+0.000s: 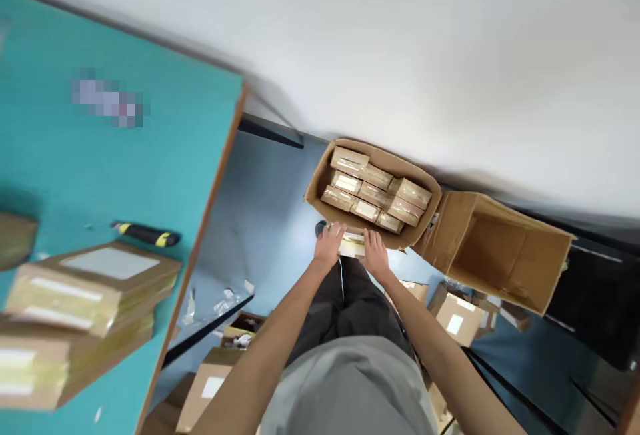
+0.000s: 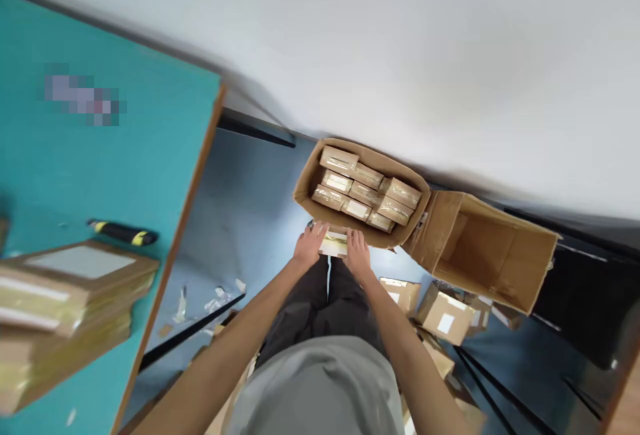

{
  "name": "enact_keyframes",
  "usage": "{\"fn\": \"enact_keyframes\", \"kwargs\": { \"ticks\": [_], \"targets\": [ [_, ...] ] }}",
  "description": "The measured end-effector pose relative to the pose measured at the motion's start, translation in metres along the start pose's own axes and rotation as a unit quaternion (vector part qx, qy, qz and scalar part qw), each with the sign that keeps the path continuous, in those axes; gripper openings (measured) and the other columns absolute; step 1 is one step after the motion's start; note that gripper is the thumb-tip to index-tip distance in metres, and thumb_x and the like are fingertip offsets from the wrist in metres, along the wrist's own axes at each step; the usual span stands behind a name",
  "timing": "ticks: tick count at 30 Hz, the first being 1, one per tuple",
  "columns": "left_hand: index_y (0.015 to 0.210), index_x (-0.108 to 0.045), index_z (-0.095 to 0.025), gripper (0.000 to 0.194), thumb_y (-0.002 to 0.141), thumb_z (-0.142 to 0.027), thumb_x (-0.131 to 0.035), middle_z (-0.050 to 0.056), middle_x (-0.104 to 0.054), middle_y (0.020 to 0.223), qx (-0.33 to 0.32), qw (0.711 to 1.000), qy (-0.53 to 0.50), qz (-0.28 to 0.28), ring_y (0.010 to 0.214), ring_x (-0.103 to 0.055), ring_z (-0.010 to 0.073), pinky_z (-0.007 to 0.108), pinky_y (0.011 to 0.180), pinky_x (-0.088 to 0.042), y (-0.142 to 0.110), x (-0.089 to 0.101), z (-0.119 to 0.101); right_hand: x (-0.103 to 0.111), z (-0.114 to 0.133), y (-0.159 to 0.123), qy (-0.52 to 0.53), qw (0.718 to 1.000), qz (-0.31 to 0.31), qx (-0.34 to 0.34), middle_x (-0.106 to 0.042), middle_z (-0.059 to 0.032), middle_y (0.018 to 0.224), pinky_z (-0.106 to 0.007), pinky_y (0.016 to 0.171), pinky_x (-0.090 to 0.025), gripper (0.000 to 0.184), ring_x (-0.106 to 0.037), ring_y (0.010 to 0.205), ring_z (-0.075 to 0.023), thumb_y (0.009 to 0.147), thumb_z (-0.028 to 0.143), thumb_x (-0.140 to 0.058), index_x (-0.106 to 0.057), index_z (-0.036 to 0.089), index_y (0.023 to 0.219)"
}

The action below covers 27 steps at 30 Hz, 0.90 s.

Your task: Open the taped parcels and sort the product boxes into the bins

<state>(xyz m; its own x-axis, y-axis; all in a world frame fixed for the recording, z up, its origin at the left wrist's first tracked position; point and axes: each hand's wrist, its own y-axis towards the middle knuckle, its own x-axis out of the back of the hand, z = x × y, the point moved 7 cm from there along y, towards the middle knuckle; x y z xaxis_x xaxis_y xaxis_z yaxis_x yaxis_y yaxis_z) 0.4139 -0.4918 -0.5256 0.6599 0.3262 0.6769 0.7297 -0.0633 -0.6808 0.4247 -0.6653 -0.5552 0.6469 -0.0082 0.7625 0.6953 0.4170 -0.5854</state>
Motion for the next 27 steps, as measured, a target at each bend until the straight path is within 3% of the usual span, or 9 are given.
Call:
{"fn": "enact_keyframes", "kwargs": {
  "ticks": [4, 10, 13, 16, 18, 21, 24, 26, 27],
  "targets": [
    [0.178, -0.039, -0.03, 0.108, 0.082, -0.006, -0.081, 0.016, -0.041, 0.182, 0.047, 0.997, -0.011, -0.054, 0.158, -0.049, 0.0448, 0.056, 0.121, -0.055, -0.061, 0.031, 0.017, 0.027, 0.046, -0.014, -0.008, 0.997, 0.002, 0.076, -0.048, -0.0293, 0.172, -0.051, 0.135, -0.041, 0.096, -0.041, 0.164, -0.0398, 0.095, 0.028, -0.078, -0.034, 0.006, 0.177],
    [0.179, -0.038, -0.025, 0.111, 0.077, 0.0, -0.074, 0.016, -0.038, 0.185, 0.136, 0.981, -0.08, -0.114, 0.153, -0.053, 0.043, 0.054, 0.12, -0.056, -0.16, 0.029, 0.072, 0.057, 0.132, -0.038, -0.065, 0.978, 0.024, 0.195, -0.05, -0.0272, 0.169, -0.05, 0.13, -0.049, 0.096, -0.042, 0.162, -0.0384, 0.093, 0.033, -0.08, -0.037, 0.01, 0.176],
    [0.18, -0.036, -0.024, 0.111, 0.078, 0.002, -0.068, 0.015, -0.032, 0.189, 0.145, 0.961, -0.148, -0.181, 0.158, -0.051, 0.0399, 0.052, 0.124, -0.053, -0.207, 0.033, 0.101, 0.076, 0.181, -0.049, -0.097, 0.966, 0.0, 0.239, -0.05, -0.0271, 0.168, -0.051, 0.126, -0.054, 0.092, -0.044, 0.16, -0.0399, 0.093, 0.032, -0.078, -0.04, 0.012, 0.175],
    [0.181, -0.034, -0.023, 0.098, 0.089, -0.004, -0.062, 0.014, -0.025, 0.191, 0.149, 0.924, -0.213, -0.282, 0.171, -0.037, 0.0369, 0.052, 0.134, -0.043, -0.259, 0.051, 0.139, 0.101, 0.237, -0.053, -0.091, 0.964, -0.067, 0.239, -0.052, -0.0286, 0.162, -0.054, 0.122, -0.056, 0.09, -0.049, 0.155, -0.0427, 0.096, 0.042, -0.076, -0.041, 0.01, 0.172],
    [0.18, -0.036, -0.02, 0.084, 0.099, -0.015, -0.06, 0.016, -0.022, 0.192, 0.185, 0.882, -0.244, -0.358, 0.177, -0.025, 0.0372, 0.055, 0.14, -0.034, -0.303, 0.063, 0.177, 0.12, 0.279, -0.052, -0.073, 0.965, -0.127, 0.216, -0.053, -0.0294, 0.16, -0.057, 0.123, -0.053, 0.094, -0.051, 0.152, -0.0443, 0.096, 0.05, -0.077, -0.039, 0.009, 0.172],
    [0.179, -0.033, -0.019, 0.077, 0.108, -0.032, -0.059, 0.019, -0.02, 0.192, 0.287, 0.788, -0.28, -0.467, 0.18, -0.011, 0.0383, 0.061, 0.144, -0.021, -0.379, 0.065, 0.251, 0.142, 0.354, -0.045, -0.054, 0.96, -0.203, 0.187, -0.051, -0.031, 0.158, -0.058, 0.126, -0.048, 0.103, -0.051, 0.149, -0.0449, 0.093, 0.056, -0.081, -0.035, 0.006, 0.171],
    [0.18, -0.024, -0.015, 0.09, 0.106, -0.043, -0.066, 0.026, -0.017, 0.19, 0.414, 0.659, -0.324, -0.538, 0.18, -0.006, 0.0425, 0.069, 0.143, -0.016, -0.446, 0.036, 0.334, 0.149, 0.433, -0.033, -0.048, 0.952, -0.243, 0.179, -0.052, -0.0315, 0.155, -0.058, 0.127, -0.048, 0.109, -0.051, 0.146, -0.0453, 0.089, 0.056, -0.085, -0.035, 0.003, 0.17],
    [0.179, -0.02, -0.01, 0.105, 0.1, -0.048, -0.077, 0.032, -0.018, 0.188, 0.49, 0.561, -0.375, -0.552, 0.179, -0.009, 0.0479, 0.071, 0.141, -0.018, -0.475, 0.001, 0.383, 0.144, 0.481, -0.028, -0.05, 0.95, -0.251, 0.176, -0.053, -0.031, 0.153, -0.059, 0.123, -0.051, 0.109, -0.052, 0.143, -0.0458, 0.087, 0.056, -0.087, -0.036, 0.004, 0.169],
    [0.178, -0.018, -0.006, 0.11, 0.098, -0.049, -0.08, 0.036, -0.022, 0.185, 0.495, 0.536, -0.407, -0.55, 0.177, -0.015, 0.0503, 0.072, 0.14, -0.022, -0.48, -0.015, 0.403, 0.139, 0.502, -0.027, -0.052, 0.951, -0.249, 0.176, -0.053, -0.0307, 0.151, -0.06, 0.12, -0.053, 0.109, -0.053, 0.141, -0.0459, 0.087, 0.057, -0.087, -0.037, 0.005, 0.168]
  ]
}}
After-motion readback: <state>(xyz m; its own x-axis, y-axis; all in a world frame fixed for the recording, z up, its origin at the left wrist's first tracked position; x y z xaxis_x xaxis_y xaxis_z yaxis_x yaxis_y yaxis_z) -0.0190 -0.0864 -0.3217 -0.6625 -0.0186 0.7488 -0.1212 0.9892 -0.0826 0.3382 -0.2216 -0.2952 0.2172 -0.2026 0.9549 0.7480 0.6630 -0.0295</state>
